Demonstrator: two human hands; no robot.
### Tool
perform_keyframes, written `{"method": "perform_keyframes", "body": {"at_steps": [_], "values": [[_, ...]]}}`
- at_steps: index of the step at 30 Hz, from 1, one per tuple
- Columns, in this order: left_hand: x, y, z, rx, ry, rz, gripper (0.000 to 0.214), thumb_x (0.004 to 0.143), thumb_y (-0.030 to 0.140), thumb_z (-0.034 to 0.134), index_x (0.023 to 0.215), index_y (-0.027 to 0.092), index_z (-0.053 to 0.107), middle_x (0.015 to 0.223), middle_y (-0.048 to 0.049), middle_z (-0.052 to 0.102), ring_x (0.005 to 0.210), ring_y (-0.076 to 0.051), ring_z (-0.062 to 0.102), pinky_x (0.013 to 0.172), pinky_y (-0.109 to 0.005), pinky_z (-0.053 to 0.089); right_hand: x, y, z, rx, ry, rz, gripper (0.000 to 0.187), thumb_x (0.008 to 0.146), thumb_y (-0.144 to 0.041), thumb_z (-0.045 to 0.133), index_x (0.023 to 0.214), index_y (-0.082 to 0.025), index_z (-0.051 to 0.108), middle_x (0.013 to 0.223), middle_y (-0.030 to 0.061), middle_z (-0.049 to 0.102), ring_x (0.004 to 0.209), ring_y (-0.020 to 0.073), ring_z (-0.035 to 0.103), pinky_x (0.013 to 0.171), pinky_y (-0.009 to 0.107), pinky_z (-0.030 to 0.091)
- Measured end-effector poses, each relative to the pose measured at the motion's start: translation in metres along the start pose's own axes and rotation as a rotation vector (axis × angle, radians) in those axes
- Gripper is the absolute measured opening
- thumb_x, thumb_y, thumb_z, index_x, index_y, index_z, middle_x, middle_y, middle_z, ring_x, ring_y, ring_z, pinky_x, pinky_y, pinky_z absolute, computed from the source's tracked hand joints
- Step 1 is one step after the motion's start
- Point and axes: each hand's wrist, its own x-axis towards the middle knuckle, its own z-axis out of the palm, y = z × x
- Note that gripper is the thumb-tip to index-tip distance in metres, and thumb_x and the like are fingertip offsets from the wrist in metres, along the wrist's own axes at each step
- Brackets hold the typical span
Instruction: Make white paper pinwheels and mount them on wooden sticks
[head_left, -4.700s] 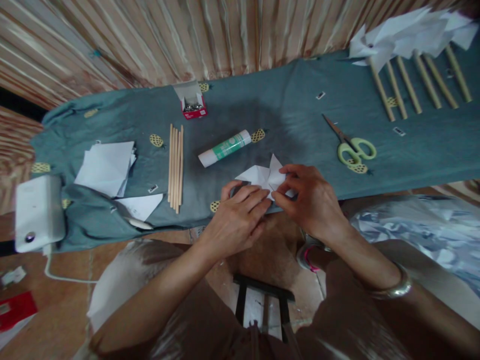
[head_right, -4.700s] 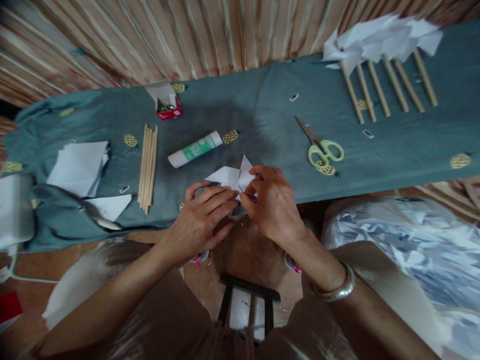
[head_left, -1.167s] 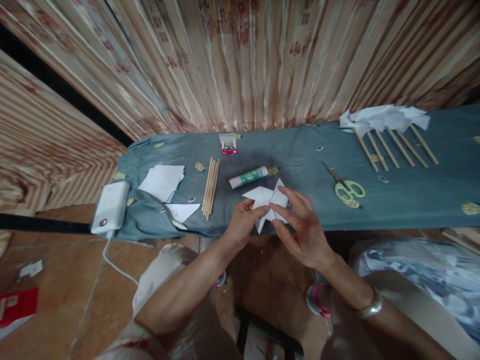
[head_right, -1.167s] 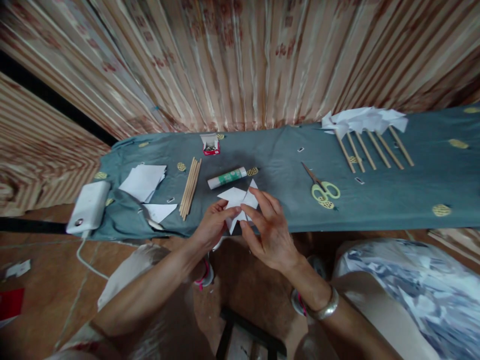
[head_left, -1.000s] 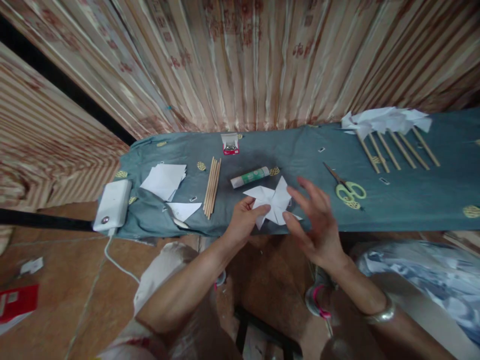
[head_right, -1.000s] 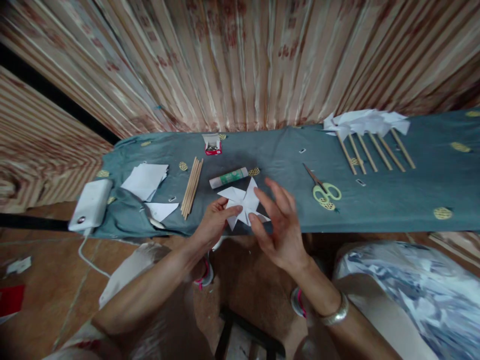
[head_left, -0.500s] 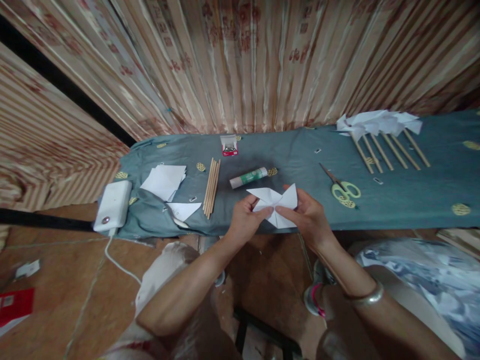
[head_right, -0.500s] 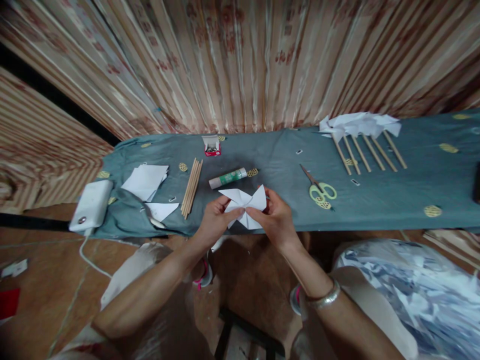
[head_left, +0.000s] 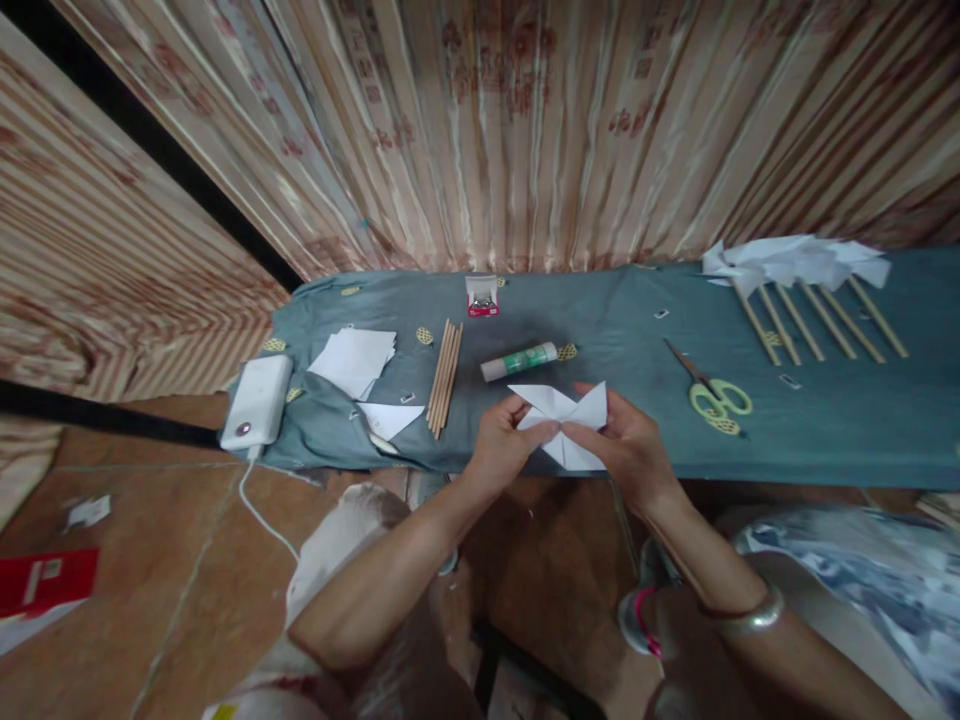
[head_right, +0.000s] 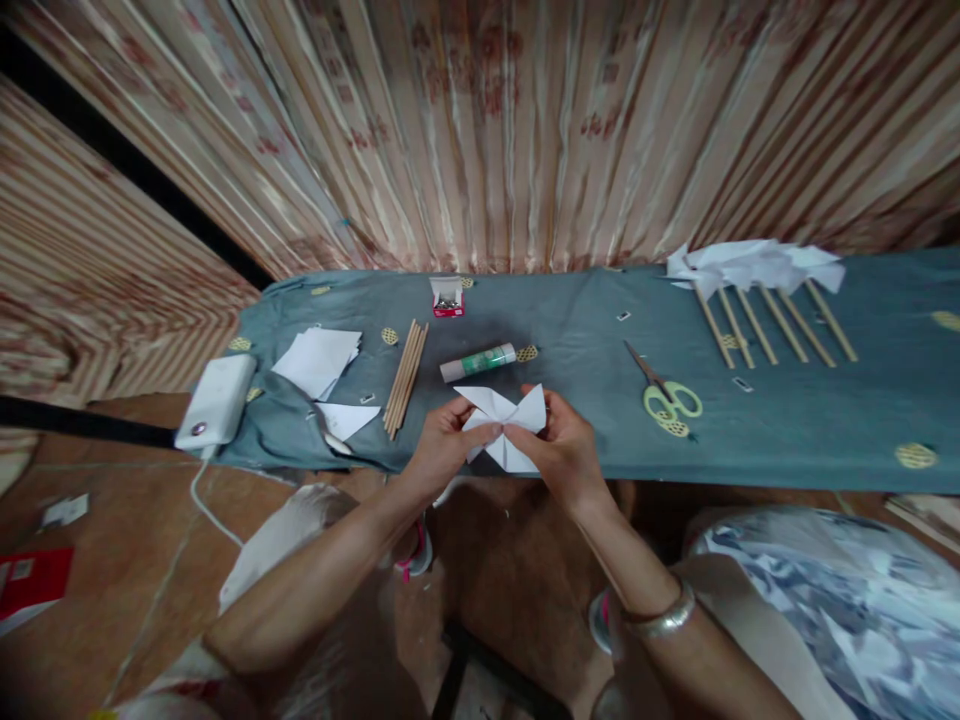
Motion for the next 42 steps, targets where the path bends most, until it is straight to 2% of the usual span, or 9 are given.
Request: {"method": "perform_keyframes", "body": {"at_steps": [8, 16, 18, 20, 24, 28, 31, 38, 42], "values": [[-0.002, 0.007, -0.004, -0.039, 0.059, -0.001, 0.036, 0.047, 0.021, 0.083, 0.08, 0.015, 0.07, 0.076, -0.0013, 0.072, 0.065, -0.014, 0.061, 0.068, -0.026, 0.048, -0.001, -0.002, 0.008, 0.023, -0.049, -0.033, 0.054, 0.059, -0.041, 0.083, 0.104, -0.022, 0.062, 0.08, 0.0001, 0.073, 0.063, 0.0164, 0.064, 0.061, 0.031, 0.052], [0.007, 0.031, -0.025, -0.079, 0.185, 0.082, 0.035, 0.048, 0.02, 0.082, 0.08, 0.015, 0.071, 0.076, -0.0012, 0.073, 0.064, -0.013, 0.063, 0.064, -0.024, 0.049, 0.017, 0.0, 0.001, -0.089, 0.088, -0.211, 0.038, 0.075, -0.053, 0.068, 0.094, -0.021, 0.072, 0.088, 0.0057, 0.075, 0.076, 0.0173, 0.067, 0.071, 0.031, 0.05], [0.009, 0.04, -0.033, -0.103, 0.225, 0.13, 0.033, 0.048, 0.019, 0.082, 0.079, 0.015, 0.071, 0.076, -0.001, 0.073, 0.064, -0.012, 0.063, 0.065, -0.024, 0.049, 0.029, -0.003, 0.006, -0.22, 0.069, -0.3, 0.036, 0.076, -0.053, 0.067, 0.092, -0.02, 0.072, 0.085, 0.0062, 0.076, 0.074, 0.0178, 0.068, 0.07, 0.032, 0.052], [0.012, 0.048, -0.043, -0.12, 0.261, 0.162, 0.032, 0.048, 0.019, 0.082, 0.078, 0.015, 0.071, 0.075, -0.0009, 0.073, 0.063, -0.012, 0.062, 0.064, -0.023, 0.048, 0.046, -0.009, 0.017, -0.477, -0.038, -0.441, 0.036, 0.083, -0.052, 0.058, 0.093, -0.02, 0.071, 0.086, 0.007, 0.076, 0.075, 0.019, 0.07, 0.07, 0.033, 0.054], [0.016, 0.065, -0.064, -0.173, 0.328, 0.227, 0.032, 0.048, 0.02, 0.082, 0.077, 0.014, 0.07, 0.075, -0.0012, 0.073, 0.064, -0.012, 0.063, 0.067, -0.024, 0.048, 0.096, -0.032, 0.056, -0.831, -0.101, -0.554, 0.027, 0.089, -0.03, 0.049, 0.097, -0.017, 0.071, 0.093, 0.0081, 0.075, 0.082, 0.0209, 0.069, 0.077, 0.035, 0.053], [0.019, 0.077, -0.084, -0.218, 0.365, 0.262, 0.037, 0.048, 0.021, 0.084, 0.081, 0.014, 0.069, 0.078, -0.002, 0.074, 0.068, -0.015, 0.067, 0.072, -0.027, 0.05, 0.147, -0.053, 0.099, -1.159, -0.164, -0.655, 0.026, 0.085, -0.013, 0.05, 0.095, -0.015, 0.074, 0.118, 0.0129, 0.067, 0.112, 0.0255, 0.058, 0.101, 0.039, 0.04], [0.021, 0.083, -0.097, -0.228, 0.39, 0.278, 0.036, 0.049, 0.022, 0.083, 0.081, 0.015, 0.068, 0.077, -0.0018, 0.074, 0.07, -0.015, 0.067, 0.075, -0.027, 0.051, 0.174, -0.059, 0.122, -1.37, -0.22, -0.692, 0.025, 0.084, -0.012, 0.051, 0.092, -0.01, 0.075, 0.133, 0.0195, 0.056, 0.123, 0.0298, 0.048, 0.106, 0.042, 0.033], [0.019, 0.095, -0.111, -0.253, 0.443, 0.292, 0.031, 0.048, 0.021, 0.083, 0.071, 0.017, 0.062, 0.072, 0.0011, 0.071, 0.074, -0.015, 0.068, 0.081, -0.029, 0.051, 0.199, -0.054, 0.138, -1.684, -0.294, -0.702, 0.025, 0.08, -0.013, 0.056, 0.096, -0.008, 0.075, 0.139, 0.0199, 0.051, 0.126, 0.0316, 0.043, 0.104, 0.042, 0.033], [0.018, 0.097, -0.112, -0.277, 0.431, 0.273, 0.031, 0.049, 0.021, 0.082, 0.072, 0.017, 0.062, 0.071, 0.0015, 0.07, 0.072, -0.015, 0.068, 0.078, -0.029, 0.051, 0.203, -0.053, 0.142, -1.763, -0.293, -0.704, 0.026, 0.079, -0.013, 0.057, 0.098, -0.007, 0.074, 0.133, 0.0212, 0.056, 0.121, 0.031, 0.049, 0.101, 0.039, 0.036]]}}
